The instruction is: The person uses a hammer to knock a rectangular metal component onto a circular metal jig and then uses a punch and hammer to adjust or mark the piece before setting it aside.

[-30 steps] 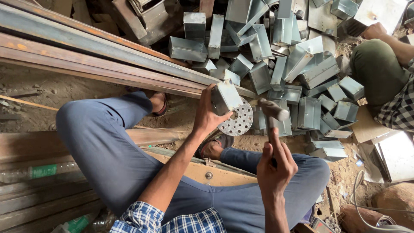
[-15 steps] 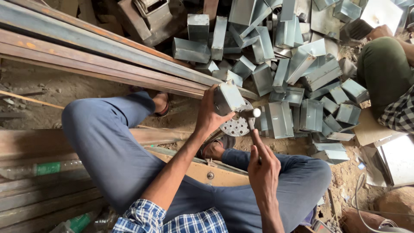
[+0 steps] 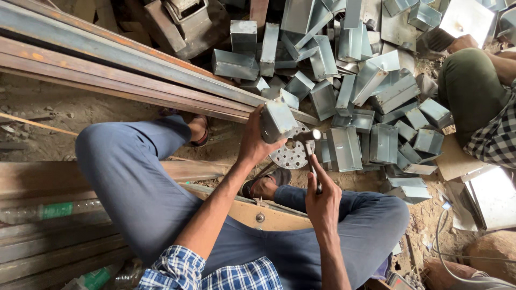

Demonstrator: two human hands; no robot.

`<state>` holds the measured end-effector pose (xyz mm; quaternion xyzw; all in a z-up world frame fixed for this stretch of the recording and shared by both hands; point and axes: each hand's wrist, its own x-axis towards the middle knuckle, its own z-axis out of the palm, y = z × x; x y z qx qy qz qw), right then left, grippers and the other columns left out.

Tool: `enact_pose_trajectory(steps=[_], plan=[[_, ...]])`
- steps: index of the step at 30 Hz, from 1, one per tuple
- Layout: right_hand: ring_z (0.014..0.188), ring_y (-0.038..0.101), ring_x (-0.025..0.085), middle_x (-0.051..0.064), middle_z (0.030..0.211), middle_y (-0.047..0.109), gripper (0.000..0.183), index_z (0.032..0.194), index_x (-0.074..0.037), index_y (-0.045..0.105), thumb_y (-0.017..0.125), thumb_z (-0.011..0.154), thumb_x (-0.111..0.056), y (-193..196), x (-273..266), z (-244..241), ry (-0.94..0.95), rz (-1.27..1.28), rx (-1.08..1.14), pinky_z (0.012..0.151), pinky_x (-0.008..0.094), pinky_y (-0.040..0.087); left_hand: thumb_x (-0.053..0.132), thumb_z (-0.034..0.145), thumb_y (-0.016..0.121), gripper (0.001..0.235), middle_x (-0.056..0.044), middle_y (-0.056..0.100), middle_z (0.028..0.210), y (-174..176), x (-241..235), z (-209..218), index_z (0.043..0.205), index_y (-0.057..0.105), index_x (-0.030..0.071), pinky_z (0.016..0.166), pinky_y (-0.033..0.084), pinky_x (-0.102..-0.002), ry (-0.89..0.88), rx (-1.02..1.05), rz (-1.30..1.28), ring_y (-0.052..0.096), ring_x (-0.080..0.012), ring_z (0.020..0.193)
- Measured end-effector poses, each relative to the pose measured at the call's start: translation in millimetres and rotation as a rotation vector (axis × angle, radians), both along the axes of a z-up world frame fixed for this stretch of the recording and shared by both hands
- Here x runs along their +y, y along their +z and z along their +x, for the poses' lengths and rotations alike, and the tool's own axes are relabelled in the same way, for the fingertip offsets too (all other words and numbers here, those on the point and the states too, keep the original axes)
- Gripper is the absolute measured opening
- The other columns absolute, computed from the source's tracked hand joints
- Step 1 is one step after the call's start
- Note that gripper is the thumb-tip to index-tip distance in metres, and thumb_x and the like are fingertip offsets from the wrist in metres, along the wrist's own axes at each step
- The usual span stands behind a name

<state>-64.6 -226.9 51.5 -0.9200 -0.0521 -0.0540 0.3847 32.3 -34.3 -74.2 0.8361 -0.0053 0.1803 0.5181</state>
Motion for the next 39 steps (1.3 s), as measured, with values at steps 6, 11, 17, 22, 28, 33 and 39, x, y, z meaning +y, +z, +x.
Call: enact_pose_trajectory(steps=[6,11,17,22,28,33,39], plan=[[0.058,0.035,0.005,-0.004,0.065,0.046,0.05,0.15,-0.012,0.056,0.06,0.101,-0.008,-68,-19,-11,-0.241,0.405,0.155,0.05,0.028,0.031,0.03,0.067,0.092,0.106,-0.015,0.055,0.131,9,-6,-10,0.155,0.037,0.012,0.102,0.051,-0.048,-0.049,0.106,0.019,0.059,-0.0319,0.117],[0.06,0.038,0.006,-0.004,0.069,0.049,0.052,0.149,-0.012,0.057,0.062,0.098,-0.004,-79,-32,-3,-0.333,0.392,0.069,0.051,0.026,0.034,0.029,0.058,0.097,0.114,-0.021,0.051,0.127,19,-18,-14,0.154,0.04,0.007,0.103,0.046,-0.051,-0.023,0.133,0.218,0.052,-0.036,0.118],[0.059,0.039,0.013,0.013,0.071,0.056,0.047,0.147,-0.012,0.061,0.064,0.101,-0.005,-60,-20,0,-0.23,0.14,0.031,0.052,0.033,0.038,0.036,0.054,0.099,0.12,-0.019,0.054,0.132,0,-30,-22,0.151,0.039,-0.001,0.115,0.033,-0.053,-0.049,0.113,0.396,0.05,-0.0359,0.126],[0.06,0.051,0.025,0.018,0.083,0.064,0.049,0.146,-0.012,0.061,0.061,0.097,-0.002,-36,-8,-1,-0.039,-0.043,-0.088,0.058,0.039,0.045,0.033,0.051,0.099,0.122,-0.025,0.053,0.13,-6,-30,-19,0.147,0.037,-0.009,0.115,0.031,-0.052,-0.033,0.147,0.439,0.048,-0.0394,0.126],[0.058,0.054,0.025,0.015,0.082,0.062,0.046,0.145,-0.013,0.06,0.06,0.1,-0.004,-22,-3,-2,-0.056,-0.058,-0.134,0.056,0.04,0.045,0.031,0.058,0.097,0.107,-0.019,0.056,0.128,-5,-26,-20,0.144,0.044,-0.005,0.109,0.04,-0.048,-0.079,0.238,0.399,0.053,-0.0346,0.117],[0.057,0.053,0.025,0.014,0.078,0.06,0.049,0.147,-0.012,0.058,0.059,0.099,-0.005,-32,0,-1,-0.056,-0.054,-0.15,0.055,0.039,0.045,0.03,0.053,0.099,0.11,-0.02,0.056,0.126,-3,-26,-17,0.141,0.044,-0.007,0.105,0.042,-0.049,-0.079,0.286,0.393,0.054,-0.0337,0.113],[0.058,0.052,0.024,0.016,0.076,0.059,0.049,0.146,-0.013,0.061,0.059,0.098,-0.005,-30,1,4,0.033,-0.185,-0.026,0.055,0.042,0.042,0.027,0.052,0.099,0.109,-0.019,0.058,0.126,-13,-32,-16,0.142,0.046,-0.005,0.103,0.044,-0.048,-0.073,0.281,0.45,0.055,-0.0336,0.113]])
